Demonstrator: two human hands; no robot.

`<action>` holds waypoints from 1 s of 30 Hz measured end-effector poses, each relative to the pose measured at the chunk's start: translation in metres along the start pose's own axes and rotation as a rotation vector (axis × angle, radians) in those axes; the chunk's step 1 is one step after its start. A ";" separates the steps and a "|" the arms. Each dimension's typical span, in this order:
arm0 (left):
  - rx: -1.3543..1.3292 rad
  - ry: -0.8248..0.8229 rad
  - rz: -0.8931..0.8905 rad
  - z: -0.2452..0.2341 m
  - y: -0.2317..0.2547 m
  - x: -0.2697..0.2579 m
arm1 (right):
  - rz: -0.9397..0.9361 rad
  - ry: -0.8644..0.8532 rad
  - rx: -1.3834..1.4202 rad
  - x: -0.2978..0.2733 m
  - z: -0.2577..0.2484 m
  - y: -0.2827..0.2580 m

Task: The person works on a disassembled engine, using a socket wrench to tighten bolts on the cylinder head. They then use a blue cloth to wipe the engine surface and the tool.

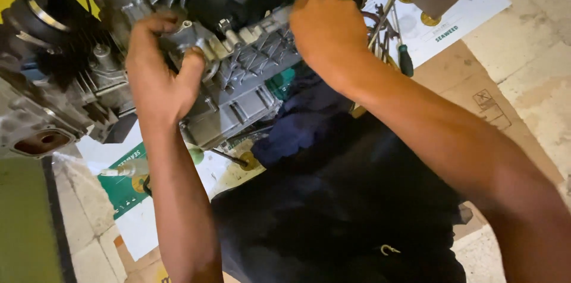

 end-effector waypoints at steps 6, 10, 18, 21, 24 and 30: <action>0.033 0.016 -0.072 0.000 -0.002 -0.004 | 0.054 -0.186 0.400 -0.032 -0.024 0.010; 0.033 0.026 -0.046 -0.002 -0.001 -0.002 | -0.061 0.186 0.355 -0.012 0.003 0.034; 0.060 0.031 -0.043 -0.002 -0.003 -0.007 | -0.031 0.096 0.432 -0.019 0.007 0.037; 0.059 0.040 -0.034 0.000 0.001 -0.007 | -0.015 0.106 0.329 -0.011 0.008 0.040; 0.077 0.026 -0.014 0.000 0.002 -0.006 | -0.022 0.096 0.221 -0.023 -0.003 0.024; 0.316 0.069 0.059 -0.001 0.003 0.000 | -0.019 0.031 0.370 -0.025 -0.013 0.022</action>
Point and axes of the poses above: each hand's wrist, its own x-axis towards the middle knuckle, its own z-axis out of the palm, y = z × x, the point moved 4 cm from there along x, towards the middle knuckle, and after that the axes turned 5 degrees about -y, right-handed, at the moved point
